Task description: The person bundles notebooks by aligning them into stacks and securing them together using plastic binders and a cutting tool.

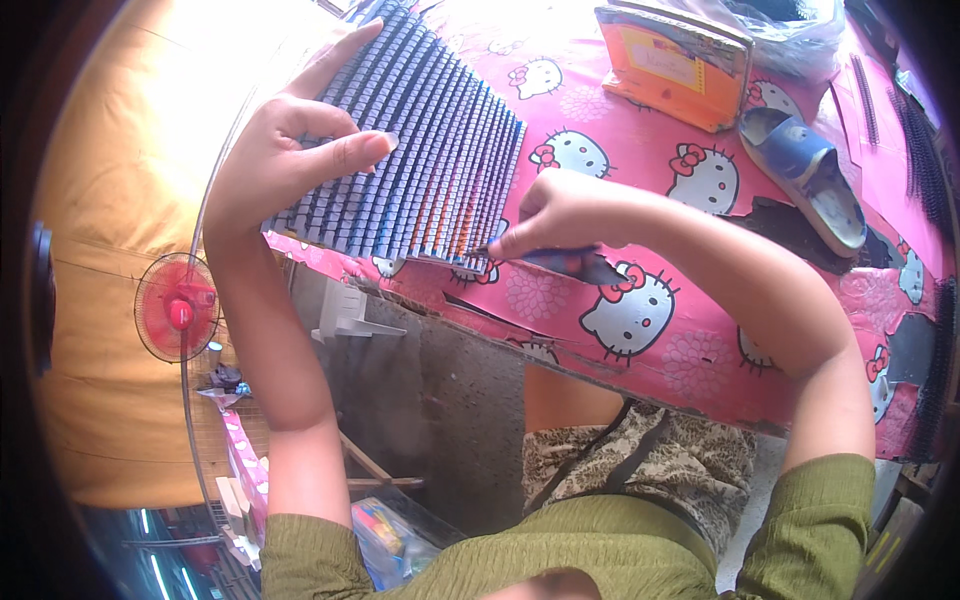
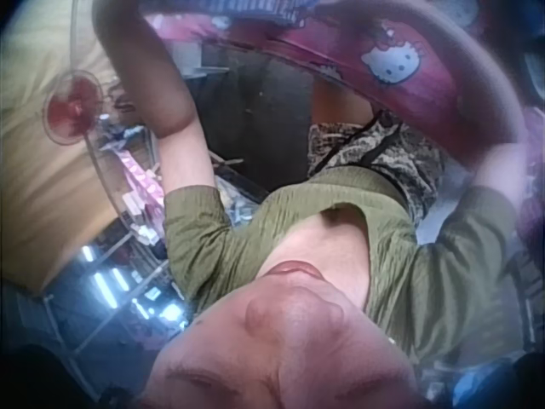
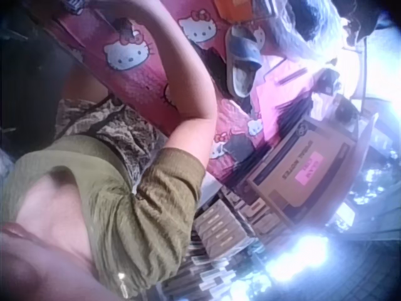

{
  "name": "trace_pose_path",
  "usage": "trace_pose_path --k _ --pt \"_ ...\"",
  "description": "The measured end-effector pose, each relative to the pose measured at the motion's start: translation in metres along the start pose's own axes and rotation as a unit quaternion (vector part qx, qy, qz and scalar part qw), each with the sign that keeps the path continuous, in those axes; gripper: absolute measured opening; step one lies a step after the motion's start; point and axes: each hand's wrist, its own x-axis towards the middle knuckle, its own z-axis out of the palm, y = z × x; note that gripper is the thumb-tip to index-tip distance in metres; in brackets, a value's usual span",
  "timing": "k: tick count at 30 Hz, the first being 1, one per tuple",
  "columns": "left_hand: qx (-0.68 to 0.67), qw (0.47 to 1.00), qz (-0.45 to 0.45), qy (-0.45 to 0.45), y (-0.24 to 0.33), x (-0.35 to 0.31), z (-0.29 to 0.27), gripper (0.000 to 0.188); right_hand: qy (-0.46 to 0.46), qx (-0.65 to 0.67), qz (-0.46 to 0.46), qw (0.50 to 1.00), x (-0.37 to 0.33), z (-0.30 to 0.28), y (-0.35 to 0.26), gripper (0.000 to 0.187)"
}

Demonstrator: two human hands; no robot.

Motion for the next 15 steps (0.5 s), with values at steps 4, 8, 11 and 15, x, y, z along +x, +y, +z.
trace_pose_path --k 4,8,11,15 --pt "-0.016 1.000 0.003 -0.009 0.004 -0.002 0.000 0.032 -0.107 0.205 0.123 0.965 0.005 -0.001 0.004 0.035" --pt "-0.010 1.000 0.008 0.000 0.000 0.000 0.002 0.030 -0.095 0.243 0.141 0.955 0.000 0.010 0.008 0.039" --pt "-0.005 1.000 -0.003 -0.008 0.004 -0.001 -0.004 0.026 -0.045 -0.031 0.096 0.994 -0.012 0.021 -0.004 0.050" --pt "-0.028 0.998 0.031 0.039 -0.009 -0.004 0.006 0.044 0.180 -0.464 -0.099 0.861 -0.058 0.037 0.010 0.049"
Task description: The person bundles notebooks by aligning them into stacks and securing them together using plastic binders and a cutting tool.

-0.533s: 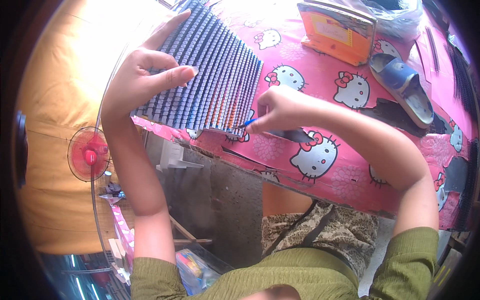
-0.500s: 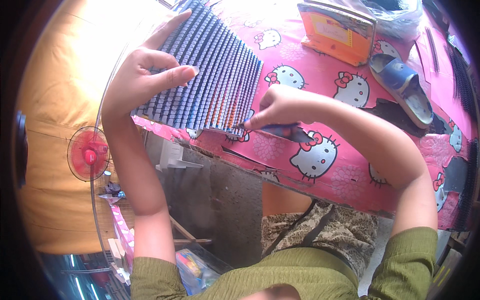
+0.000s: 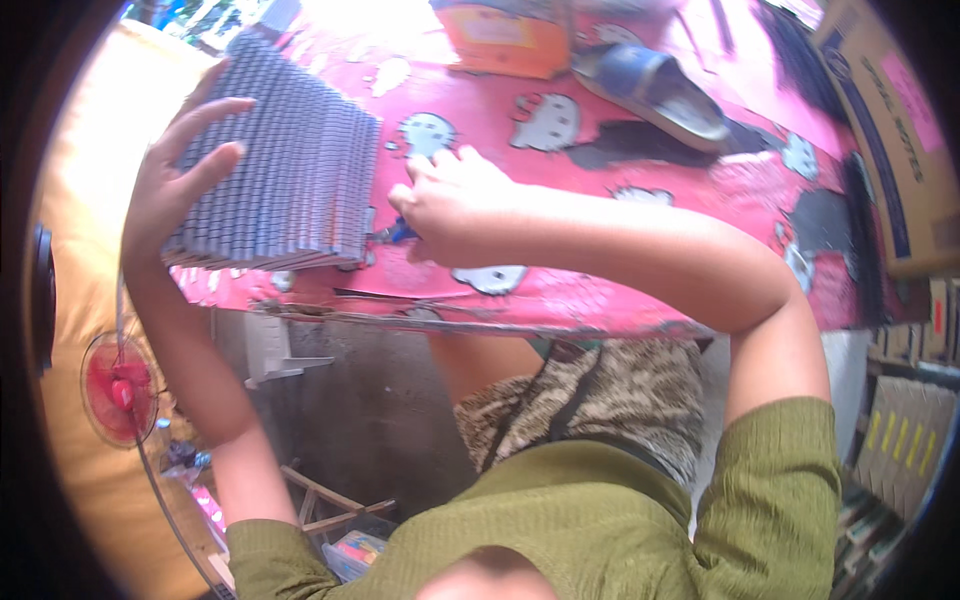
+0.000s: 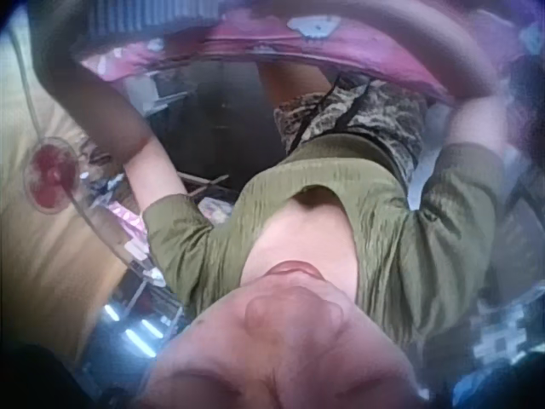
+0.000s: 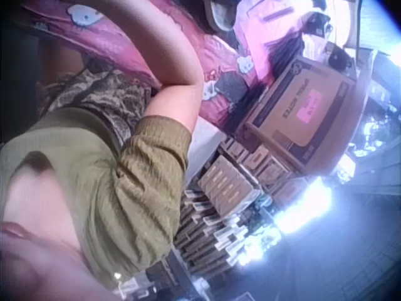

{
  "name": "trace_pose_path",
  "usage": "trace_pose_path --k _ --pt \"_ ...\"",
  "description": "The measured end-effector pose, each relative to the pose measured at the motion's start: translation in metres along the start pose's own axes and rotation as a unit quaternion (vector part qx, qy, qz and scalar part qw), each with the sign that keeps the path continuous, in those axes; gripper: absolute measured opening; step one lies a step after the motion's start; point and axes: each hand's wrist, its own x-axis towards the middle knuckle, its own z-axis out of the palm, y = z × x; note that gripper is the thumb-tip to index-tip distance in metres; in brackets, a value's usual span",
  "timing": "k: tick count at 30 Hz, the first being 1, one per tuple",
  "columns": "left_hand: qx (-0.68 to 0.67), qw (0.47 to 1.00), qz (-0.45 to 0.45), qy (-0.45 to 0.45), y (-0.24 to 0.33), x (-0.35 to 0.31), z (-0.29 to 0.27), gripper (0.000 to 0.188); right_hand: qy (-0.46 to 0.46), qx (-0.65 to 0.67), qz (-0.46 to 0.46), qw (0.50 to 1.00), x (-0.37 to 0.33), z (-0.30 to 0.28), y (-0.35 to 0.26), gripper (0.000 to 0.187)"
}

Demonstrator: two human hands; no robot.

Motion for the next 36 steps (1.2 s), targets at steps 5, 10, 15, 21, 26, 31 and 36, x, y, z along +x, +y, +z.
trace_pose_path --k 5,10,15,21,26,31,36 --pt "0.061 0.998 0.011 0.009 -0.011 0.000 0.002 0.061 0.107 -0.030 -0.002 0.994 -0.060 0.019 0.051 0.053" --pt "0.123 0.992 -0.011 0.007 -0.001 -0.008 -0.008 0.059 0.141 0.033 -0.074 0.987 -0.087 0.023 0.068 0.061" --pt "0.137 0.878 0.197 0.415 -0.011 -0.053 -0.032 0.034 0.139 0.055 -0.072 0.986 -0.087 0.018 0.068 0.061" --pt "0.032 0.971 0.205 0.120 0.091 -0.064 0.084 0.058 0.192 -0.003 0.112 0.975 -0.094 0.021 0.077 0.060" --pt "-0.060 0.980 0.055 -0.181 0.065 -0.075 0.180 0.109 0.159 0.028 0.112 0.981 -0.095 0.015 0.069 0.067" --pt "-0.094 0.982 0.078 -0.142 0.060 -0.076 0.179 0.103 0.142 0.092 0.120 0.978 -0.095 0.005 0.077 0.065" --pt "-0.092 0.981 0.061 -0.159 0.057 -0.076 0.181 0.104 0.122 0.123 0.136 0.975 -0.089 0.001 0.079 0.064"
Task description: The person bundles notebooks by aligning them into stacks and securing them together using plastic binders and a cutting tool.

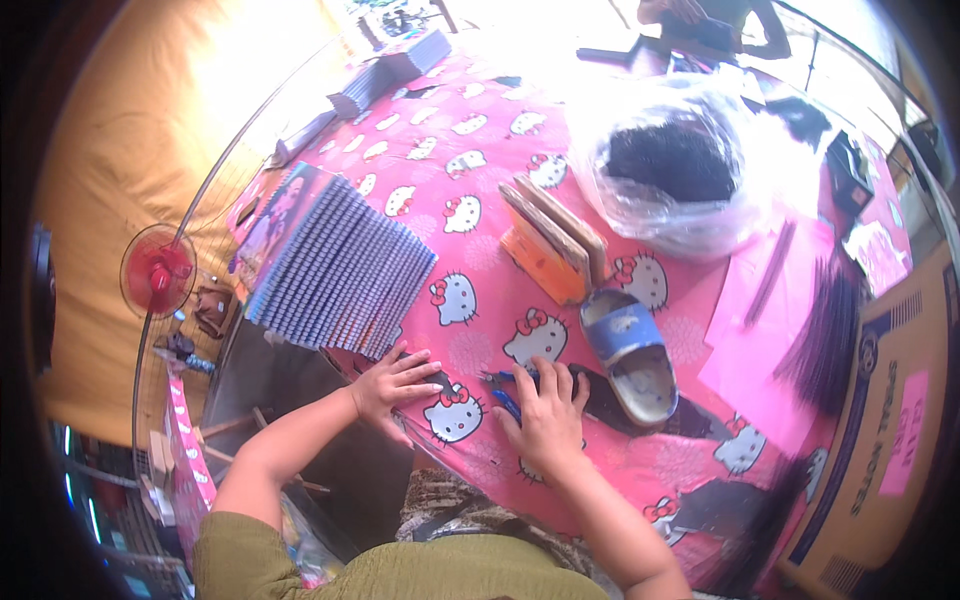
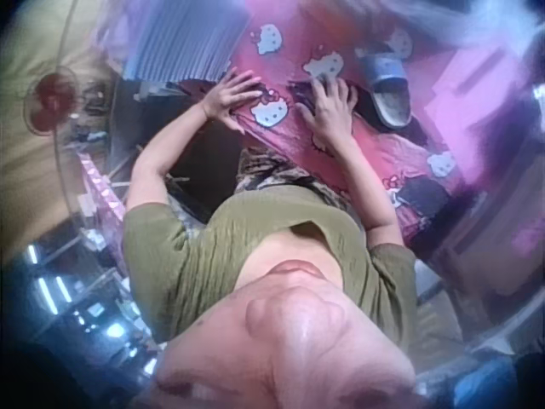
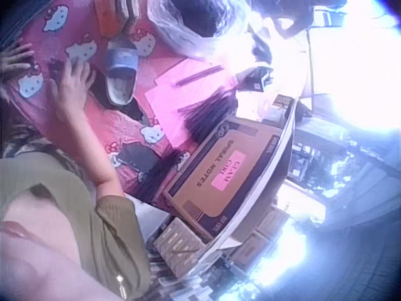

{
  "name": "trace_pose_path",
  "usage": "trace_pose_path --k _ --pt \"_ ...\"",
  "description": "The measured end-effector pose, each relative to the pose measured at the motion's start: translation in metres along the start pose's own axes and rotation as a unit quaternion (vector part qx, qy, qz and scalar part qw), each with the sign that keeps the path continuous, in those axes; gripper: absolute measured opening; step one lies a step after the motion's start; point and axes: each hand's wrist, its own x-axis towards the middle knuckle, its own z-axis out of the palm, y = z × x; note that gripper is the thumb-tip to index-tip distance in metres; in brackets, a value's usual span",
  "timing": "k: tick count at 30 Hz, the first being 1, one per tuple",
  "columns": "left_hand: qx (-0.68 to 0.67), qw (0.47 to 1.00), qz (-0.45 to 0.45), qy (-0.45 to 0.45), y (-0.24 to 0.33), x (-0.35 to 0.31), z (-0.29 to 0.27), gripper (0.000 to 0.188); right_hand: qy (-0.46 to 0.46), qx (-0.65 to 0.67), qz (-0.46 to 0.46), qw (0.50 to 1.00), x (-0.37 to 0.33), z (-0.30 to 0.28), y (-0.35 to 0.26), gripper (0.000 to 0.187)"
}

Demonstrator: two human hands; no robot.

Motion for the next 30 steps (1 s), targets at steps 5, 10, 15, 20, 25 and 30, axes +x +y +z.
trace_pose_path --k 5,10,15,20,25,30 --pt "0.020 1.000 -0.006 -0.005 0.001 -0.003 0.004 0.105 -0.025 0.016 0.008 1.000 0.002 -0.005 0.000 0.064" --pt "0.007 1.000 0.005 -0.001 -0.001 -0.007 0.015 0.109 -0.042 0.028 0.007 0.999 0.001 -0.009 0.002 0.062" --pt "0.009 1.000 0.024 -0.011 -0.009 -0.003 0.015 0.108 -0.036 0.035 0.021 0.999 0.003 -0.006 0.002 0.062" --pt "-0.004 0.999 0.043 0.025 -0.008 -0.003 0.011 0.106 -0.010 0.015 0.015 1.000 0.006 -0.002 0.001 0.059" --pt "-0.012 0.999 0.032 0.020 -0.008 -0.006 0.016 0.107 -0.019 0.014 0.025 0.999 0.005 -0.002 0.000 0.059" --pt "-0.022 0.999 0.030 0.014 -0.008 -0.007 0.016 0.103 -0.026 0.019 0.030 0.999 0.004 -0.004 -0.001 0.061"
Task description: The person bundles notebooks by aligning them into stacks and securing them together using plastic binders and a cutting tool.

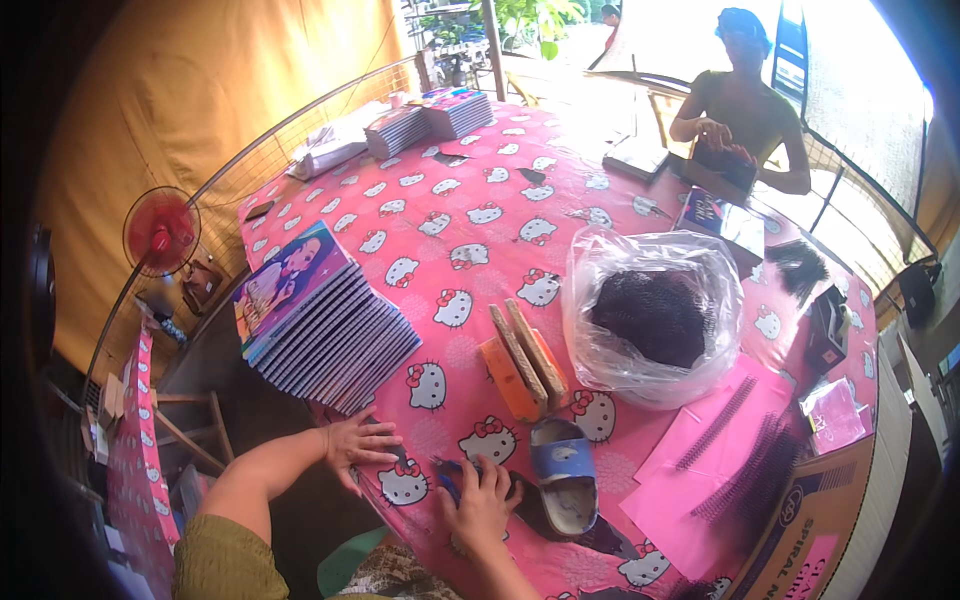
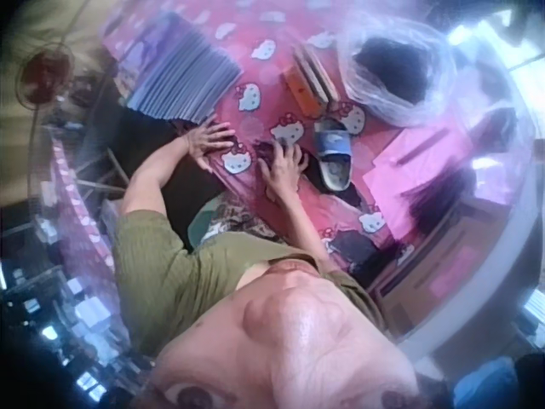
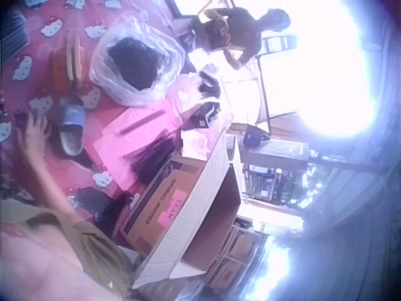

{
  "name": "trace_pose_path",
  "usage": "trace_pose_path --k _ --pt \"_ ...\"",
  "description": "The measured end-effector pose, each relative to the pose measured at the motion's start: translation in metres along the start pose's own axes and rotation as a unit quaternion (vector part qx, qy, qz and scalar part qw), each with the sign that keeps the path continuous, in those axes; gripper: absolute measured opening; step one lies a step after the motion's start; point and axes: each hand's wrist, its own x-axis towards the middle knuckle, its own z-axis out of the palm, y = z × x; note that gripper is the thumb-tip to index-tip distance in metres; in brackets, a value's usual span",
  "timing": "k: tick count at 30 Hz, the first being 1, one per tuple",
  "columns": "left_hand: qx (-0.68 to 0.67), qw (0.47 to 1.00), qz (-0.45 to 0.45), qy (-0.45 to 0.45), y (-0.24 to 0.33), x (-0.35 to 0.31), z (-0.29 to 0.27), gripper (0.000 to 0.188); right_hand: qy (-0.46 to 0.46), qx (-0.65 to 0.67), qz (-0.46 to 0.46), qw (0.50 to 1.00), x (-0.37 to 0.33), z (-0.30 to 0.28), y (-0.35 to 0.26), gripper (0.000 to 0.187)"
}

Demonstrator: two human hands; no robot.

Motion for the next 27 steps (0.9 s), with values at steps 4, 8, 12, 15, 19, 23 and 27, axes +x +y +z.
trace_pose_path --k 4,8,12,15,19,23,27 --pt "0.005 1.000 -0.001 0.000 0.0022 -0.0006 -0.0006 0.102 -0.002 0.001 -0.002 1.000 -0.0013 0.0010 0.0007 0.061" --pt "0.013 1.000 0.000 -0.001 0.0031 0.0008 -0.0034 0.102 -0.001 -0.002 -0.001 1.000 -0.0013 0.0032 0.0018 0.060" --pt "0.012 1.000 -0.002 0.002 0.0023 -0.0013 0.0023 0.101 0.002 -0.010 -0.006 1.000 -0.0017 0.0043 0.0006 0.060" --pt "0.005 1.000 0.011 0.020 -0.0004 -0.0013 -0.0009 0.101 0.013 -0.017 -0.012 1.000 -0.0016 0.0071 0.0022 0.060" --pt "0.020 1.000 0.016 0.014 0.0004 0.0023 -0.0016 0.102 0.010 -0.023 -0.010 1.000 -0.0016 0.0056 0.0023 0.061" --pt "0.006 1.000 0.018 0.023 0.0000 0.0047 -0.0040 0.102 0.019 -0.024 -0.014 0.999 -0.0016 0.0077 0.0060 0.062" --pt "0.017 1.000 -0.002 0.008 0.0045 -0.0021 -0.0024 0.102 0.009 -0.021 -0.021 1.000 -0.0026 0.0078 0.0032 0.061"
